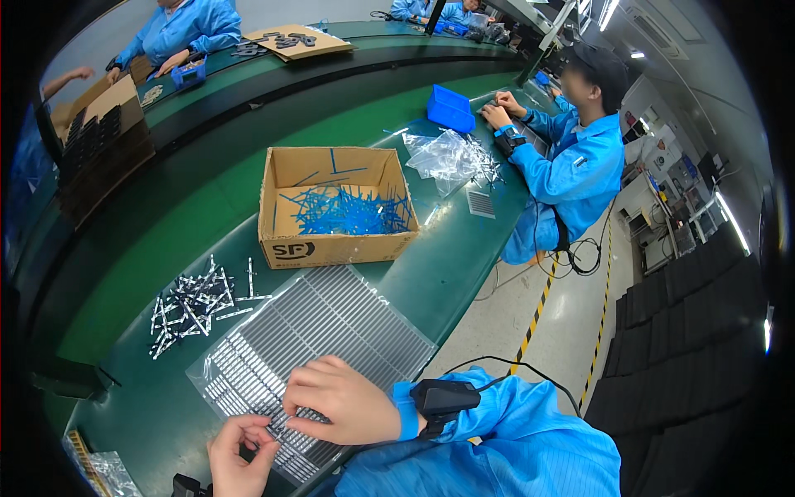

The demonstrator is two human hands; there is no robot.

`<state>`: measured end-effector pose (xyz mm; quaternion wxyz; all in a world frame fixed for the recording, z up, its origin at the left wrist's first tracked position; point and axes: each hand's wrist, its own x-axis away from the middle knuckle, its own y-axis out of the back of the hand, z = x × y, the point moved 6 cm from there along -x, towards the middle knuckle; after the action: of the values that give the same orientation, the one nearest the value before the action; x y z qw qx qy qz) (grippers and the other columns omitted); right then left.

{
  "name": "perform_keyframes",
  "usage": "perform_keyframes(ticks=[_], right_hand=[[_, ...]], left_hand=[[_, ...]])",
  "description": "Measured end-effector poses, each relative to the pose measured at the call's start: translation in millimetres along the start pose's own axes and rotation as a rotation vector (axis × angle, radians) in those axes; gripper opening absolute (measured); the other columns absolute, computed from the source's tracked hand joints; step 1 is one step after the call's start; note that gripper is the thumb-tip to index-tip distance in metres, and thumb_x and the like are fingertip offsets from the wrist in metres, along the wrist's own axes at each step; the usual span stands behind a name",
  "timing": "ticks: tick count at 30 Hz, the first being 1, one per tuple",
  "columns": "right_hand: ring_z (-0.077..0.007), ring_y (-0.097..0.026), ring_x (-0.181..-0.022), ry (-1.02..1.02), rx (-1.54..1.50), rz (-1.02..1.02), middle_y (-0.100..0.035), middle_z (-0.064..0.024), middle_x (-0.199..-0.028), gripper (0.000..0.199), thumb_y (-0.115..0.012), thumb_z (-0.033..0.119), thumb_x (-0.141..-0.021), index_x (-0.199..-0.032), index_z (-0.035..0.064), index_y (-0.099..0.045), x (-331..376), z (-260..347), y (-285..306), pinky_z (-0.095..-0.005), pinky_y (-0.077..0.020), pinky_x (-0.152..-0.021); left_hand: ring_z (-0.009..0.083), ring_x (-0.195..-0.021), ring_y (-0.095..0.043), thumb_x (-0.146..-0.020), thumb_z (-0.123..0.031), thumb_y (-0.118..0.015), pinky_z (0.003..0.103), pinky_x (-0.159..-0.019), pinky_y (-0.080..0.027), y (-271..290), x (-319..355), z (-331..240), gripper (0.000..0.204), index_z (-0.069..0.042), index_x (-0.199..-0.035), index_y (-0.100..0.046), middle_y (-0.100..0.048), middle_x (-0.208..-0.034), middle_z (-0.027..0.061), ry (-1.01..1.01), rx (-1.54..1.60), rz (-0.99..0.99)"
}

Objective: The person is assembling components on LED light strips by picking small pieces from a pile and placing them into specific slots on the strip.

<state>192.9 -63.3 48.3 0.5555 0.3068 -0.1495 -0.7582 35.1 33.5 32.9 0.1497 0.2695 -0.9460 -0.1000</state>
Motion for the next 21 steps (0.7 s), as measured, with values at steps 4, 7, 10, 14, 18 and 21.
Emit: perform_keyframes(ticks=[4,7,10,14,18,21], right_hand=[[-0.0215,-0.057,-0.092,0.028,-0.008,0.013,-0.055,-0.0005,-0.090,0.013,-0.072,0.018,-0.085,-0.090,0.0119,-0.062,1.1,-0.6,-2.6,-0.0369,-0.0387,-0.089],[-0.0212,-0.057,-0.091,0.037,-0.006,0.008,-0.055,-0.0005,-0.090,0.011,-0.072,0.016,-0.085,-0.090,0.0118,-0.063,1.4,-0.2,-2.9,-0.0370,-0.0389,-0.089],[-0.0212,-0.057,-0.091,0.040,-0.009,0.008,-0.055,-0.0005,-0.090,0.010,-0.072,0.016,-0.086,-0.089,0.0116,-0.063,1.2,-0.1,-2.9,-0.0371,-0.0390,-0.089],[-0.0212,-0.057,-0.090,0.042,-0.018,0.013,-0.056,-0.0009,-0.090,0.010,-0.071,0.016,-0.086,-0.089,0.0108,-0.064,1.1,-0.1,-3.2,-0.0370,-0.0393,-0.088],[-0.0215,-0.057,-0.089,0.055,-0.015,0.006,-0.056,-0.0014,-0.089,0.009,-0.071,0.015,-0.086,-0.089,0.0101,-0.064,1.0,0.1,-3.5,-0.0369,-0.0397,-0.087],[-0.0216,-0.057,-0.088,0.060,-0.017,0.003,-0.056,-0.0015,-0.089,0.009,-0.071,0.015,-0.086,-0.089,0.0098,-0.064,0.5,1.1,-2.3,-0.0369,-0.0399,-0.086]], left_hand=[[0.0059,-0.077,-0.052,-0.086,0.012,-0.066,0.020,-0.073,-0.044,-0.2,-0.2,0.3,0.032,0.001,-0.116,-0.061,-0.059,-0.085,-0.0013,-0.007,-0.008,0.001],[0.0059,-0.077,-0.052,-0.086,0.012,-0.066,0.020,-0.073,-0.044,-0.2,-0.2,1.1,0.032,0.001,-0.116,-0.061,-0.059,-0.085,-0.0014,-0.006,0.000,0.000],[0.0059,-0.077,-0.052,-0.086,0.012,-0.066,0.020,-0.073,-0.044,-0.3,-0.4,0.0,0.032,0.000,-0.116,-0.061,-0.059,-0.085,-0.0014,-0.004,0.004,0.000],[0.0059,-0.077,-0.052,-0.086,0.012,-0.066,0.020,-0.073,-0.044,-0.6,-0.2,1.2,0.033,0.000,-0.116,-0.061,-0.059,-0.085,-0.0015,0.004,0.002,-0.001],[0.0058,-0.077,-0.052,-0.086,0.013,-0.066,0.020,-0.072,-0.044,-0.8,0.1,1.6,0.033,0.000,-0.116,-0.061,-0.059,-0.085,-0.0015,0.004,0.009,-0.002],[0.0057,-0.077,-0.052,-0.086,0.013,-0.066,0.019,-0.072,-0.044,-0.9,0.1,2.5,0.033,0.000,-0.116,-0.061,-0.059,-0.085,-0.0016,0.004,0.015,-0.002]])
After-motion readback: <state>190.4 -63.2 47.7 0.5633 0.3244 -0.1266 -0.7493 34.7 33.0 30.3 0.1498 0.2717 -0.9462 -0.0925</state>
